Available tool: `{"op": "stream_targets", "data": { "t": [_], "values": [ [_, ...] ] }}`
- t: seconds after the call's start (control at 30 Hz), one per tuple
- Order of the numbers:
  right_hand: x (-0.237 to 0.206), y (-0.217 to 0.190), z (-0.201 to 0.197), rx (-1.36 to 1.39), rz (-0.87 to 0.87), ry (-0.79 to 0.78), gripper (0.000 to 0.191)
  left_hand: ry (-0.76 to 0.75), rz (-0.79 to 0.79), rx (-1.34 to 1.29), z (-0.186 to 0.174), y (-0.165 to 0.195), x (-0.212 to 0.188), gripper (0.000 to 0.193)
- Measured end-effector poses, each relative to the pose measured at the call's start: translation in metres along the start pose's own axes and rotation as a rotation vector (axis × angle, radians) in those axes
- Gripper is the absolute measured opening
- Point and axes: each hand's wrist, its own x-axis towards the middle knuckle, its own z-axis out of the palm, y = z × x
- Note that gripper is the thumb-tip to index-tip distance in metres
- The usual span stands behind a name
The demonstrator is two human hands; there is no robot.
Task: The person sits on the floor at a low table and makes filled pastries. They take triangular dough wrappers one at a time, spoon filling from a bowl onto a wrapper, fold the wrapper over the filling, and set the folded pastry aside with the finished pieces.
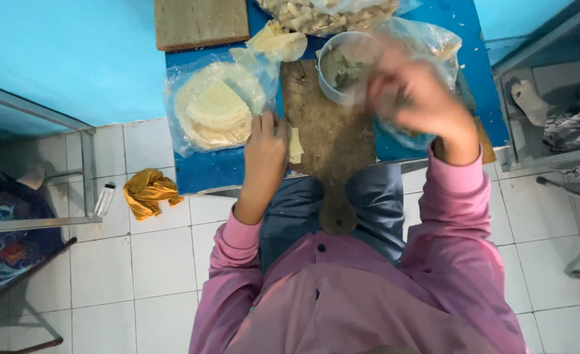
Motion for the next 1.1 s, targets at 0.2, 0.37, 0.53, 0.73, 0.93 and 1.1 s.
{"op": "stream_targets", "data": {
  "t": [0.2, 0.37, 0.53, 0.73, 0.93, 1.1],
  "values": [
    [0.009, 0.017, -0.006, -0.502, -0.114, 0.272, 0.057, 0.044, -0.06, -0.019, 0.005, -0.001, 0.005, 0.012],
    [-0.001, 0.025, 0.02, -0.763, 0.048, 0.01, 0.051, 0.188, -0.061, -0.225, -0.015, 0.0, 0.004, 0.007],
    [-0.001, 0.038, 0.027, -0.946, -0.021, -0.02, 0.017, 0.222, -0.095, -0.519, -0.028, 0.004, 0.005, 0.007],
    [0.002, 0.045, 0.025, -0.932, -0.047, -0.075, 0.012, -0.035, -0.18, -0.848, -0.004, 0.016, 0.001, 0.009],
    [0.003, 0.055, 0.023, -0.769, -0.045, -0.016, 0.026, -0.469, -0.15, -1.178, 0.033, 0.032, 0.002, 0.017],
    [-0.007, 0.045, 0.02, -0.442, -0.05, 0.16, 0.052, -0.416, 0.051, -1.177, 0.025, 0.039, 0.0, 0.043]
  ]
}}
